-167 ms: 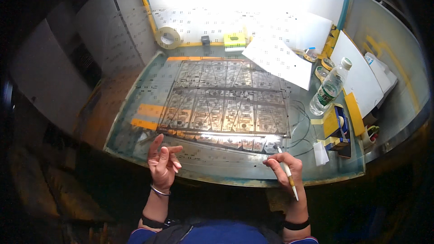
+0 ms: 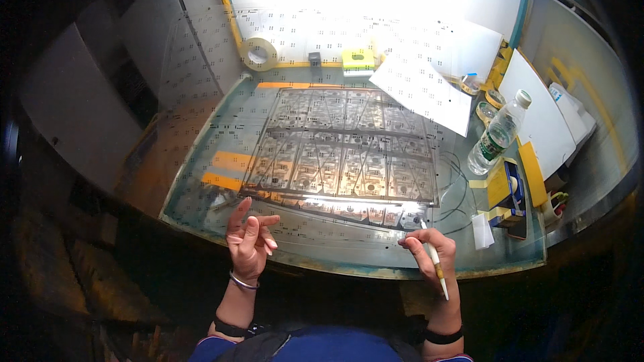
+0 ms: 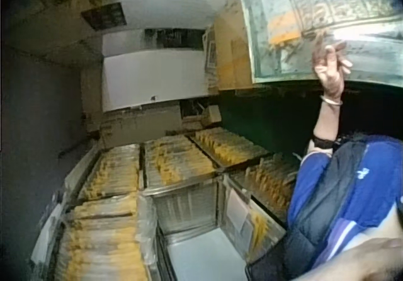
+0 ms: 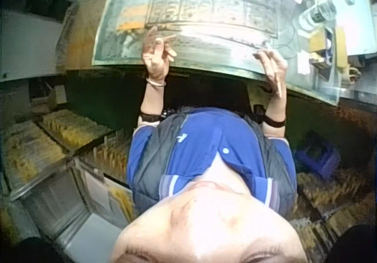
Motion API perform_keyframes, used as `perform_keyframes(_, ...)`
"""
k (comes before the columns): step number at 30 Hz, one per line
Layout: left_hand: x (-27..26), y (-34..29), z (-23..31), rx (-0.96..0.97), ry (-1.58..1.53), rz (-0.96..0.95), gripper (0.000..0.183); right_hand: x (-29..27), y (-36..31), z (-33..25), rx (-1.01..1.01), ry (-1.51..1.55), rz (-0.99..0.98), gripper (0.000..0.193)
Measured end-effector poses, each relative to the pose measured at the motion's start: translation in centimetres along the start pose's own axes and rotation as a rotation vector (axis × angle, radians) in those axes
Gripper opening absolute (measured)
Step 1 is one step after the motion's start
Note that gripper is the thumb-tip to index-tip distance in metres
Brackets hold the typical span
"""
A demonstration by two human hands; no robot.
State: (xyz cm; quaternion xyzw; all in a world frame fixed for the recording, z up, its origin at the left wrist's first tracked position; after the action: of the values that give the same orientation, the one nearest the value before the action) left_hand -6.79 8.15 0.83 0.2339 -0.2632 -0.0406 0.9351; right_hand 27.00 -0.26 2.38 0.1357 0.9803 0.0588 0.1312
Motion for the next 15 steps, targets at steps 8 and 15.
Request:
perform_keyframes(8,-0.19,-0.04,0.04,0.006,-0.004,0.002,0.040,0.14,0.07,-0.32,-0.001,-0.012,-0.005,0.011)
perform_keyframes(15,-0.05,0.01,0.05,0.006,-0.002,-0.004,0.040,0.09,0.06,-0.39,-0.009,-0.017,-0.003,0.011)
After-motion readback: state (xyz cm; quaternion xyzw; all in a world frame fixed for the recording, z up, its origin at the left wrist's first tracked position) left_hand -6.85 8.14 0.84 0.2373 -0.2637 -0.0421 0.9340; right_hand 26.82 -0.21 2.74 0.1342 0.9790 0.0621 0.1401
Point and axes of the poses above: each hand's wrist, its own y-axis towards the middle knuckle, its own x-axis out of the palm, z = x × y, the point moved 8 cm from there along y, towards the middle knuckle, and after that the axes turned 8 degrees about x, right-handed, at the moved point
